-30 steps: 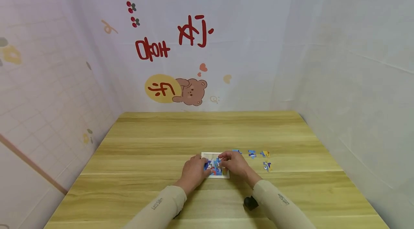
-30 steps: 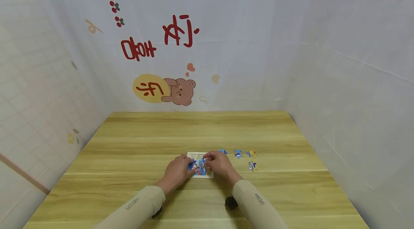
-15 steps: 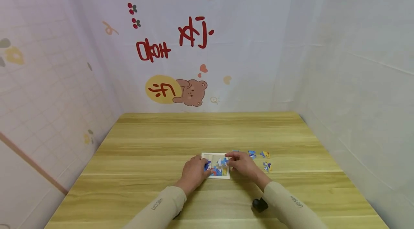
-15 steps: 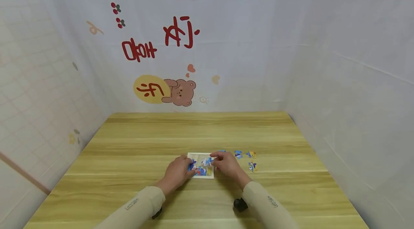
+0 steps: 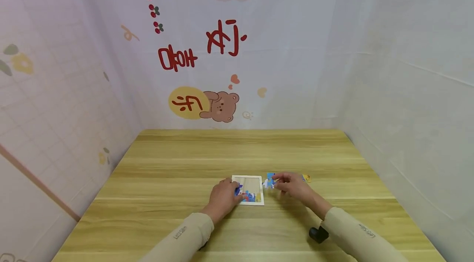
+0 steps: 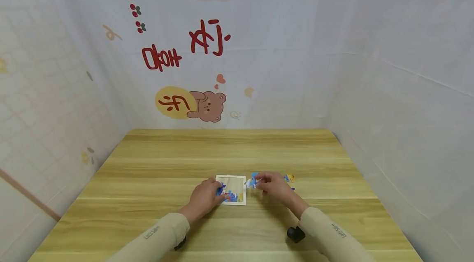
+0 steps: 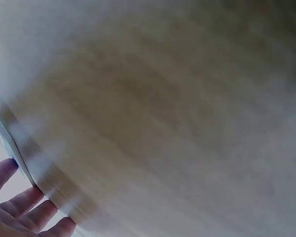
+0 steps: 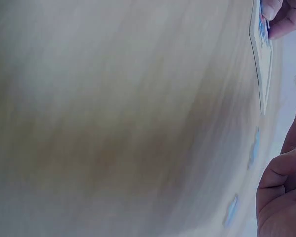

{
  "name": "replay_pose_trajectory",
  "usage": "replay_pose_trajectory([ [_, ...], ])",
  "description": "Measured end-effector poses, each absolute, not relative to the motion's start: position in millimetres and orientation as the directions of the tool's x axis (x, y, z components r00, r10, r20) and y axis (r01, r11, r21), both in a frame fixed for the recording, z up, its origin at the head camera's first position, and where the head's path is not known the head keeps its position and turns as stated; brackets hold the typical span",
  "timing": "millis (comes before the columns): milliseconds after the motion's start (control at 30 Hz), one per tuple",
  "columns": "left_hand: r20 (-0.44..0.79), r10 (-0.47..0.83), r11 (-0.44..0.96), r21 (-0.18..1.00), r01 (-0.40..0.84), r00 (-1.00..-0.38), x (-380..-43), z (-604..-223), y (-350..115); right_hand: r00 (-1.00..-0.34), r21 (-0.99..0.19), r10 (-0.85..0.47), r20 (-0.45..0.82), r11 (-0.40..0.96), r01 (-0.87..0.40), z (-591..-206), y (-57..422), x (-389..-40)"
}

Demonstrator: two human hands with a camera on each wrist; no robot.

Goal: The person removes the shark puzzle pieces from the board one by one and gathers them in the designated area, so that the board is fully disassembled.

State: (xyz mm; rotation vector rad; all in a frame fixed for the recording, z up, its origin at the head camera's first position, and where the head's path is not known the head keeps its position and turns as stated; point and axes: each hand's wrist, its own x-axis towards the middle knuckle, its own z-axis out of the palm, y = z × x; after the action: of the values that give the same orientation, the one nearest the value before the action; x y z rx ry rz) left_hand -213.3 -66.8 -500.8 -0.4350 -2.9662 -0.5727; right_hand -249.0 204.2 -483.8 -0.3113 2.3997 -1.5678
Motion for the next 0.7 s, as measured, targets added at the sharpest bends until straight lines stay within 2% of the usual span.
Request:
replay_pose_trajectory([
  [400,0.127,0.255,0.893,0.349,0.284,-0.958,-215,-502,-64,-0.931,-0.898,-0.347,-0.114,0.437,-0.053,-464,251,-257],
  [700,0.133,0.26,0.893,0.344,0.29,-0.957,-215,-505,-65,-0.944,-0.904,-0.308,-0.117,0.426,-0.027,-469,279,-250],
])
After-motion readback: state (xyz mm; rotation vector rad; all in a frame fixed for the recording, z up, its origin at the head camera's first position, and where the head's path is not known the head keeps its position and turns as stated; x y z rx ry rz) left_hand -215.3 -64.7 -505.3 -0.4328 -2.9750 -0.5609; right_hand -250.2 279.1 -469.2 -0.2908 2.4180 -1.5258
